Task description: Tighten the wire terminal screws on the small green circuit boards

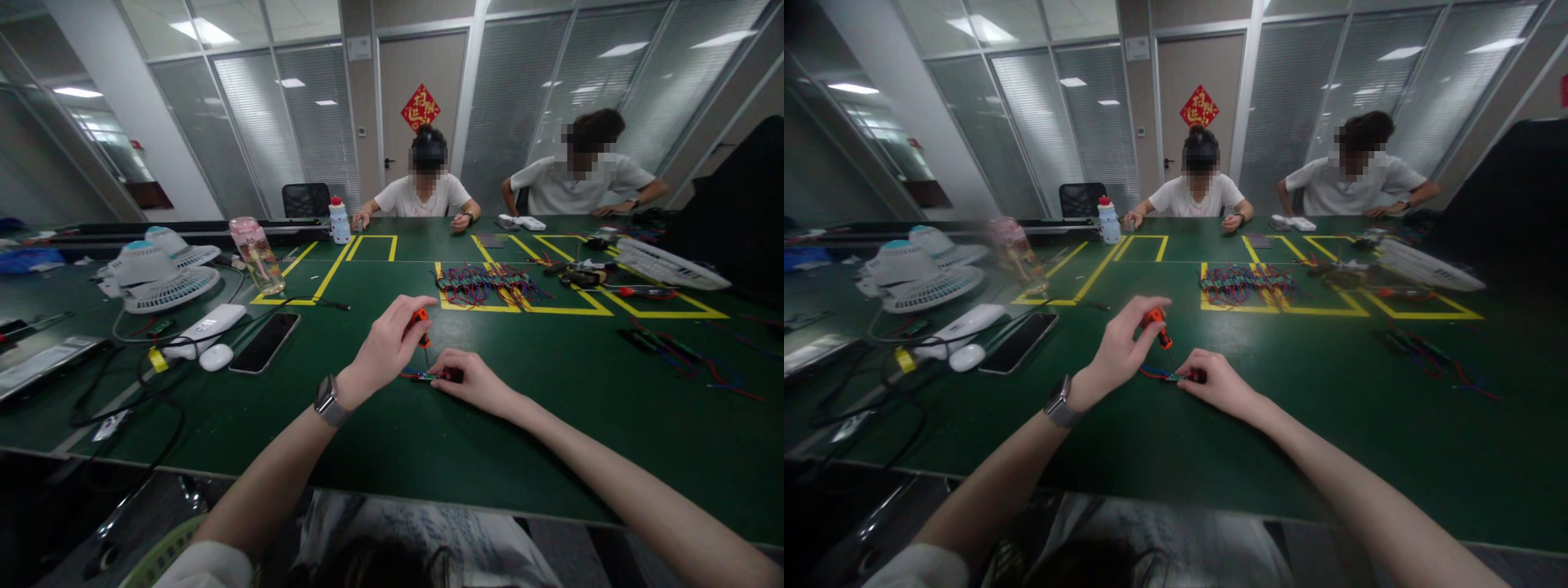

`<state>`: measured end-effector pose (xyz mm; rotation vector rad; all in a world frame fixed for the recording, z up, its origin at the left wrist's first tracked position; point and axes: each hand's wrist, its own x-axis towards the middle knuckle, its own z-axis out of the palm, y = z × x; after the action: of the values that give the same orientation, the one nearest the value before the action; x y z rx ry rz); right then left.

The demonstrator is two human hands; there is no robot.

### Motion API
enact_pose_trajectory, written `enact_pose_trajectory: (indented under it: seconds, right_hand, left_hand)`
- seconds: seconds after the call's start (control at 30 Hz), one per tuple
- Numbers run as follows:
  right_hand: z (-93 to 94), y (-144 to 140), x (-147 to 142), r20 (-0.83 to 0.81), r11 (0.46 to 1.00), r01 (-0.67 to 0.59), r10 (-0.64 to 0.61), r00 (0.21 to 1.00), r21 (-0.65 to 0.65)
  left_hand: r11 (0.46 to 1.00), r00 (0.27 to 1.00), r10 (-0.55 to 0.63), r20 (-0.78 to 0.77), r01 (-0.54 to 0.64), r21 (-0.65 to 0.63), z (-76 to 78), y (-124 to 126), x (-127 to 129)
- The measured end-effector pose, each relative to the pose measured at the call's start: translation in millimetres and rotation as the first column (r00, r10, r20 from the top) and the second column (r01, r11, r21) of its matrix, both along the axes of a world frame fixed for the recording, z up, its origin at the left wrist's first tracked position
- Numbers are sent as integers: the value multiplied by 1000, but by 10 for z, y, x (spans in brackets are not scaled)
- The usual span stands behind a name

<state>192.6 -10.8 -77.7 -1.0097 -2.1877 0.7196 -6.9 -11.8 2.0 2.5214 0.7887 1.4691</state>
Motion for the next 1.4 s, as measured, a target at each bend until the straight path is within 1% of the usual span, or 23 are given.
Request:
enact_pose_trajectory:
  seconds: [0.07, 0.13, 0.23, 0.3, 0.4, 0.47, 0.53, 0.6, 0.67, 0.77, 0.83, 0.9, 0.93, 0.97, 1.0, 1.03, 1.07, 1.1, 1.13, 1.17, 1.23, 1.3, 1.4]
  right_hand:
    - [10, 2, 5, 1, 1000, 4, -4, 1000, -30]
    - [30, 5, 16, -21, 996, 5, -7, 1000, -91]
    - [70, 10, 36, -92, 982, -17, 0, 996, -187]
    - [92, 16, 41, -133, 974, -23, -8, 991, -226]
    - [99, 31, 30, -171, 969, 10, -54, 984, -248]
    - [90, 46, 20, -181, 971, 43, -87, 980, -233]
    - [74, 62, 17, -178, 979, 78, -112, 978, -188]
    - [55, 76, 19, -162, 985, 102, -124, 979, -136]
    - [33, 87, 20, -129, 988, 119, -132, 983, -101]
    - [11, 92, 9, -77, 988, 149, -151, 986, -31]
    - [34, 83, 9, -75, 985, 169, -165, 983, 42]
    - [105, 56, 35, -101, 974, 203, -192, 976, 103]
    - [157, 36, 60, -109, 966, 227, -214, 971, 125]
    - [215, 11, 92, -100, 967, 221, -209, 973, 128]
    - [273, -17, 128, -66, 982, 158, -152, 986, 99]
    - [326, -47, 164, -20, 996, 72, -71, 997, 45]
    - [369, -78, 196, -3, 1000, 11, -11, 1000, -1]
    - [397, -107, 222, 23, 998, -53, 54, 998, -35]
    - [410, -133, 239, 61, 991, -112, 117, 991, -76]
    - [409, -154, 245, 91, 983, -150, 160, 983, -106]
    - [372, -181, 232, 143, 971, -192, 212, 967, -141]
    - [317, -189, 198, 169, 963, -219, 244, 955, -155]
    - [263, -189, 148, 151, 954, -262, 283, 947, -144]
  left_hand:
    - [999, 997, 36, 70, -35, -14, -7, 19, -15]
    - [994, 981, 99, 164, -92, -52, -19, 49, -32]
    - [976, 936, 186, 300, -142, -163, -48, 118, -59]
    - [962, 906, 215, 366, -131, -239, -74, 173, -71]
    - [946, 876, 223, 428, -87, -313, -123, 244, -70]
    - [936, 868, 218, 447, -56, -348, -156, 270, -57]
    - [930, 872, 210, 443, -40, -364, -178, 275, -41]
    - [935, 885, 210, 416, -57, -351, -181, 268, -34]
    - [946, 890, 230, 393, -109, -306, -160, 257, -47]
    - [963, 877, 259, 404, -201, -182, -100, 240, -105]
    - [965, 876, 259, 407, -253, -69, -65, 220, -147]
    - [969, 887, 222, 404, -246, 7, -44, 183, -168]
    - [972, 901, 200, 385, -231, 33, -38, 157, -167]
    - [976, 917, 181, 356, -211, 47, -35, 128, -158]
    - [977, 939, 169, 301, -199, 74, -34, 96, -143]
    - [974, 959, 183, 215, -206, 90, -35, 65, -123]
    - [974, 973, 196, 124, -207, 86, -39, 37, -100]
    - [984, 986, 169, -6, -169, 54, -47, 14, -78]
    - [991, 982, 130, -139, -132, -10, -61, 0, -58]
    - [991, 960, 94, -265, -117, -71, -81, -7, -42]
    - [982, 883, 33, -469, -116, -148, -135, 2, -23]
    - [976, 811, 15, -585, -139, -168, -197, 30, -20]
    - [965, 742, 25, -670, -192, -177, -263, 78, -31]
